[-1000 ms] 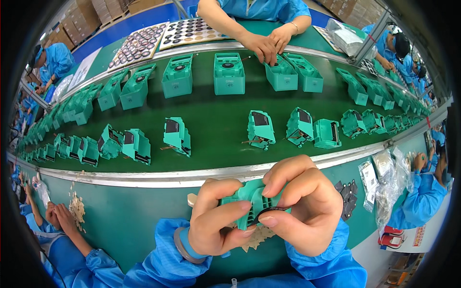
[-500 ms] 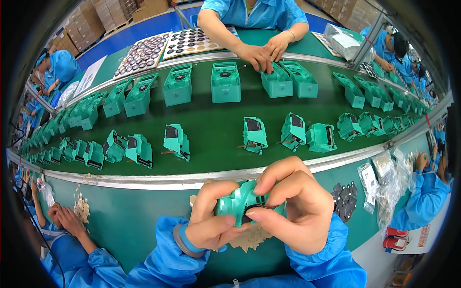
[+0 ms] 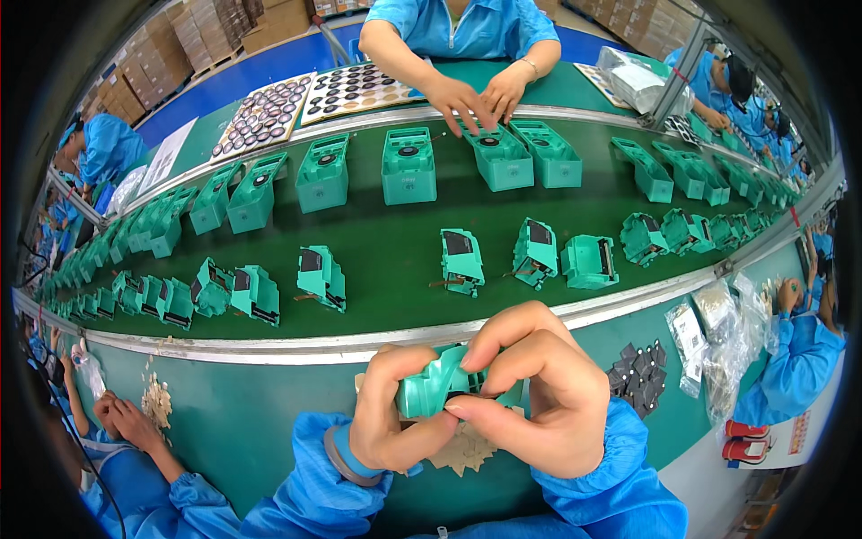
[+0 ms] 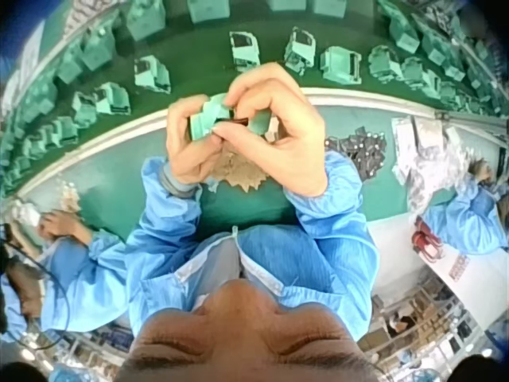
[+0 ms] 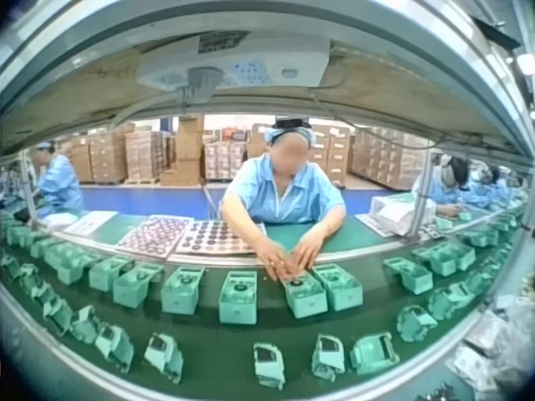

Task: The person assembles electronic components by hand, fitting circuit boards into green plastic housings on a production line.

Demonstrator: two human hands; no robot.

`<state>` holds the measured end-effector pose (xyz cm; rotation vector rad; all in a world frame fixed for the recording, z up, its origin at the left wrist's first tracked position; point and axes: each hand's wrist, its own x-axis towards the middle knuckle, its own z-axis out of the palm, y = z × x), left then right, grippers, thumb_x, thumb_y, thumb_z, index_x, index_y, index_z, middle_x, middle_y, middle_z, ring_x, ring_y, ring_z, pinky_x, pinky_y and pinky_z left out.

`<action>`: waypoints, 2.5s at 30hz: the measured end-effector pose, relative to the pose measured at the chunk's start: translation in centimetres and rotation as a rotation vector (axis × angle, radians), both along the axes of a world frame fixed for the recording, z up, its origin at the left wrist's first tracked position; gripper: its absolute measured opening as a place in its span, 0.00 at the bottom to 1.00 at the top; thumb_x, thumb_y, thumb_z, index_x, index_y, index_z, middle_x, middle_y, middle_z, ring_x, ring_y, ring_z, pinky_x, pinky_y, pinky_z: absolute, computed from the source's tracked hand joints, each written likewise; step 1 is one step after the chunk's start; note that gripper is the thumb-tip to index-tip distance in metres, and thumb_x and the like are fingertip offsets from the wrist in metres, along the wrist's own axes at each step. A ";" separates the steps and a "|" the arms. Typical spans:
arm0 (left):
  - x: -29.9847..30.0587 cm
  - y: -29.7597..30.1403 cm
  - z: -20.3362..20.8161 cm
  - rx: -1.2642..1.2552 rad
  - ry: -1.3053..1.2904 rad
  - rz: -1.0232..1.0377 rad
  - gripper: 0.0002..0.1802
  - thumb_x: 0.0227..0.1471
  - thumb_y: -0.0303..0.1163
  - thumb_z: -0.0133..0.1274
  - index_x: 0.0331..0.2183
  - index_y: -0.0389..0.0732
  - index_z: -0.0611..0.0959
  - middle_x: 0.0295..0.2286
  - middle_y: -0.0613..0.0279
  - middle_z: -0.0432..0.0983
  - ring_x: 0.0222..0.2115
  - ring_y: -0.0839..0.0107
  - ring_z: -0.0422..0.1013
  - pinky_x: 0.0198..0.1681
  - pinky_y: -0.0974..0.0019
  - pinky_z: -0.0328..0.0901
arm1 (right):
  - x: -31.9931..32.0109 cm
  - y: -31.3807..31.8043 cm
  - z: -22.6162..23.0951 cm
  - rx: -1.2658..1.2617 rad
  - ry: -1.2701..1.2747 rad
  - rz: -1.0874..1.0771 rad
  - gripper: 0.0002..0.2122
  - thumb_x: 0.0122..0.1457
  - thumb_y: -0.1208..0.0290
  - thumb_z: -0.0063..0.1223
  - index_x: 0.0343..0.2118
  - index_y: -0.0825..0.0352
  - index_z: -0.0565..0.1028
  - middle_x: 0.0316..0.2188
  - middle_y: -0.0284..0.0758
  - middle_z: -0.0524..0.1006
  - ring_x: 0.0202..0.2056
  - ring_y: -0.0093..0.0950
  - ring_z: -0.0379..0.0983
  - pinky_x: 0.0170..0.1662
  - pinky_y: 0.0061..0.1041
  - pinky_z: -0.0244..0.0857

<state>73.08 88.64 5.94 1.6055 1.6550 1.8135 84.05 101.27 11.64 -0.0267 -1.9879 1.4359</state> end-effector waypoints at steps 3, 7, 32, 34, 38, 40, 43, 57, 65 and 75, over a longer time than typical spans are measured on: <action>0.2 0.1 -0.2 0.004 -0.012 0.004 0.26 0.37 0.22 0.53 0.42 0.35 0.65 0.32 0.55 0.65 0.30 0.71 0.63 0.33 0.67 0.60 | 0.3 -0.1 0.2 -0.022 -0.022 -0.007 0.12 0.40 0.85 0.61 0.25 0.66 0.69 0.34 0.38 0.69 0.34 0.26 0.67 0.37 0.25 0.62; 0.3 0.3 0.1 0.033 -0.051 -0.058 0.27 0.38 0.23 0.53 0.43 0.35 0.64 0.33 0.54 0.65 0.31 0.69 0.64 0.33 0.67 0.60 | 0.5 0.0 0.2 -0.034 -0.040 -0.022 0.12 0.40 0.84 0.62 0.25 0.66 0.69 0.35 0.39 0.68 0.36 0.26 0.66 0.39 0.26 0.61; 1.4 1.4 -2.3 0.176 0.057 -0.006 0.26 0.41 0.27 0.54 0.45 0.41 0.65 0.34 0.53 0.66 0.27 0.68 0.68 0.30 0.68 0.63 | 1.7 1.2 0.2 -0.085 -0.027 0.009 0.10 0.40 0.81 0.62 0.24 0.67 0.71 0.37 0.40 0.67 0.36 0.27 0.65 0.41 0.27 0.60; 1.4 1.0 -1.7 0.061 -0.210 -0.216 0.27 0.40 0.28 0.53 0.44 0.35 0.63 0.33 0.53 0.65 0.30 0.68 0.67 0.31 0.67 0.63 | 1.9 1.4 0.3 -0.059 -0.022 0.004 0.09 0.41 0.80 0.62 0.24 0.67 0.71 0.36 0.40 0.67 0.36 0.28 0.66 0.39 0.27 0.61; 1.6 1.0 -1.0 -0.026 -0.175 -0.166 0.28 0.37 0.27 0.54 0.44 0.36 0.64 0.34 0.51 0.65 0.29 0.66 0.65 0.31 0.64 0.62 | 2.1 1.7 0.5 -0.032 -0.025 0.003 0.09 0.43 0.79 0.62 0.23 0.67 0.70 0.35 0.40 0.67 0.35 0.29 0.67 0.37 0.26 0.62; 1.8 1.7 -0.8 0.101 0.210 0.027 0.29 0.35 0.26 0.55 0.43 0.37 0.65 0.34 0.49 0.64 0.28 0.64 0.64 0.30 0.62 0.61 | 2.3 1.8 0.7 -0.041 -0.032 0.014 0.09 0.43 0.79 0.62 0.24 0.67 0.70 0.35 0.39 0.68 0.35 0.29 0.67 0.37 0.26 0.62; 1.3 2.7 -0.6 0.338 0.476 0.059 0.30 0.33 0.28 0.55 0.42 0.37 0.65 0.34 0.48 0.65 0.28 0.63 0.64 0.29 0.61 0.60 | 2.3 2.1 0.7 -0.086 -0.055 0.067 0.08 0.44 0.78 0.61 0.24 0.67 0.70 0.35 0.39 0.68 0.36 0.29 0.67 0.39 0.27 0.61; 2.8 3.6 -1.0 0.408 0.282 0.047 0.31 0.35 0.21 0.61 0.41 0.51 0.66 0.38 0.47 0.65 0.29 0.62 0.67 0.31 0.63 0.64 | 3.5 2.8 1.1 -0.082 -0.109 0.098 0.07 0.46 0.79 0.58 0.25 0.67 0.69 0.37 0.38 0.67 0.38 0.30 0.66 0.41 0.28 0.61; 2.1 4.2 -0.9 0.318 0.442 0.160 0.27 0.37 0.25 0.61 0.39 0.48 0.66 0.35 0.45 0.66 0.25 0.61 0.66 0.24 0.64 0.61 | 3.8 2.4 0.7 0.652 0.161 -0.370 0.11 0.36 0.74 0.65 0.24 0.64 0.73 0.30 0.34 0.71 0.32 0.30 0.66 0.31 0.28 0.62; 3.6 4.6 -0.7 0.337 0.064 0.043 0.21 0.49 0.22 0.50 0.41 0.41 0.59 0.38 0.37 0.65 0.36 0.58 0.67 0.39 0.58 0.64 | 3.8 3.2 -0.4 0.898 0.361 -0.305 0.13 0.29 0.71 0.59 0.24 0.63 0.73 0.25 0.28 0.71 0.30 0.26 0.66 0.30 0.24 0.63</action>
